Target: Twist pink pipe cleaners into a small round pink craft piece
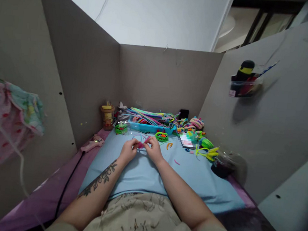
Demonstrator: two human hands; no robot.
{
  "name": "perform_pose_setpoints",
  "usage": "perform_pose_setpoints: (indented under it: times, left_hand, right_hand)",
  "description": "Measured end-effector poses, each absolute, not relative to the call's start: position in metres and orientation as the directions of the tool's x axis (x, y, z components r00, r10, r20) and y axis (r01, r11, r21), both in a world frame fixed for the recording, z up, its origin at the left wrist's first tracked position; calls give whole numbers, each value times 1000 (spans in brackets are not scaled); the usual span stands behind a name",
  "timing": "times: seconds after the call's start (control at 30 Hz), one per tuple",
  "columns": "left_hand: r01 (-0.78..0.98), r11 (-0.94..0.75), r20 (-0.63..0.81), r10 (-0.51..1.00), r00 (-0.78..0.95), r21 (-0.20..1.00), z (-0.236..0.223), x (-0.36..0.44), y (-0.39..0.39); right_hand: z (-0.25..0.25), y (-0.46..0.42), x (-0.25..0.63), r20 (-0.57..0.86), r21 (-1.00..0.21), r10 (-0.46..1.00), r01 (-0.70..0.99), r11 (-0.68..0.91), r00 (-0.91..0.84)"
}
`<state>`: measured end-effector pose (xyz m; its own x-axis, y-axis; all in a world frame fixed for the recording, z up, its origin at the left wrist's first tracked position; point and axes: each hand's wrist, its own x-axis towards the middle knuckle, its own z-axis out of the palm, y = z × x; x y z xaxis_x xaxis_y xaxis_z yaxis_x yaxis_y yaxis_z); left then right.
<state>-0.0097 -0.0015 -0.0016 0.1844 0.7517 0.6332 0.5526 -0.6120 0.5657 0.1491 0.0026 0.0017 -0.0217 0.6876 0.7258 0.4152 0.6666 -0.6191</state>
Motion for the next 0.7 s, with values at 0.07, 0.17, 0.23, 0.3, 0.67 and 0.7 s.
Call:
perform_pose_setpoints:
  times: [0.07,0.17,0.23,0.3,0.67,0.7]
  left_hand:
    - [528,-614,628,757,182,587,-2,-10,-1]
    - [503,-616,623,761,181,606,-3,-10,1]
    - [496,-614,616,766,184,614,-5,-10,2]
    - [493,-609,608,772,188,621,-6,-10,2]
    - [553,-622,709,701,78,554,0,-8,-2]
    - [573,-616,738,674,28,540,1,-8,-3]
  right_hand:
    - [0,3,149,716,-638,698,403,656,-3]
    - [0,3,148,712,-645,703,408,647,11]
    - [0,2,148,721,-630,693,428,648,10]
    - [1,2,148,728,-615,686,447,649,6]
    - [-11,18,150,593,-771,803,326,547,57]
    - [-12,21,151,570,-799,818,285,529,80]
